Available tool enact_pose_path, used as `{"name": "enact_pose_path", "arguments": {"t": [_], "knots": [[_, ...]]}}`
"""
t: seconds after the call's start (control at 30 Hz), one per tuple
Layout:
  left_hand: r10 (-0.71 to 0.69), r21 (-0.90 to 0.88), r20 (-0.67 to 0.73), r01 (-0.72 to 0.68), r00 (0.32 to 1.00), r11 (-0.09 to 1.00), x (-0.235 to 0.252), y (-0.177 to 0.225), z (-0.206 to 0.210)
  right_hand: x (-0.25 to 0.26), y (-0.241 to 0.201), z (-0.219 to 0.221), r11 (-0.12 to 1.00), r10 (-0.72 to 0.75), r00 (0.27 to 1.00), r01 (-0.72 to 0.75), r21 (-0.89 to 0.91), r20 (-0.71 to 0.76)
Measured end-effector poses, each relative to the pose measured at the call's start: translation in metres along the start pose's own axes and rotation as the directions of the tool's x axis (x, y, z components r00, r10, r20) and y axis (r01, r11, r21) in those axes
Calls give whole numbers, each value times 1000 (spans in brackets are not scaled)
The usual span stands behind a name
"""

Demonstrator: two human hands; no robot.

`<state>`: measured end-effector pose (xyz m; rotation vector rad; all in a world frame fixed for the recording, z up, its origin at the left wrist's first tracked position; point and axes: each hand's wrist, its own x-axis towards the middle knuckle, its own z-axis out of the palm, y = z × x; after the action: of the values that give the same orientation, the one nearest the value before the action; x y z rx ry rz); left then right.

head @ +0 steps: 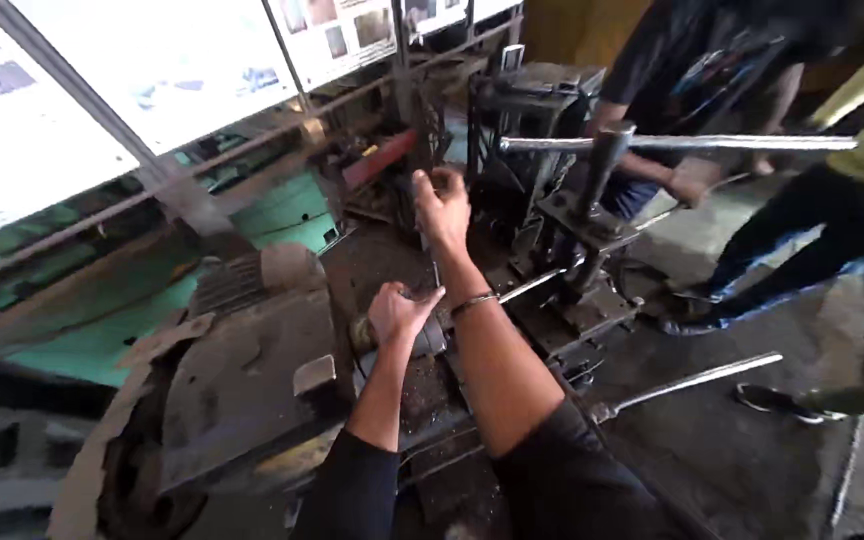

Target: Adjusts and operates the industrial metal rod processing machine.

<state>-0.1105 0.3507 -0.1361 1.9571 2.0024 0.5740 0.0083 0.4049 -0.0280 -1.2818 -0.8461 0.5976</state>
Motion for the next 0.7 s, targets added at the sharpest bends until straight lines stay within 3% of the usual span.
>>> {"name": "enact_pose_path", "arguments": {"t": [0.1, 0.17, 0.3, 0.43, 0.53, 0.6, 0.7], "knots": [[-35, -22, 62, 36, 997, 999, 4, -4, 0, -3, 25, 3, 987, 161, 979, -160, -16, 121], [-37, -3, 55, 37, 998, 999, 9, -5, 4, -3, 34, 6, 986, 140, 969, -118, -117, 201], [-28, 22, 47, 27, 999, 999, 11, -6, 8, 1, 35, 3, 928, 25, 986, 38, -371, 165], [-32, 69, 49, 28, 998, 997, 12, -6, 8, -6, 34, -7, 946, -40, 994, 70, -318, 100], [-13, 61, 93, 7, 996, 998, 8, 2, -7, -8, 19, -18, 872, 12, 983, 79, -484, 182], [25, 6, 67, -25, 997, 1000, -1, -2, -8, -11, 16, -38, 819, 72, 996, -25, -574, 61], [111, -35, -44, -113, 993, 993, 6, -14, 5, -59, -21, -82, 910, 44, 988, -100, -403, -146]]}}
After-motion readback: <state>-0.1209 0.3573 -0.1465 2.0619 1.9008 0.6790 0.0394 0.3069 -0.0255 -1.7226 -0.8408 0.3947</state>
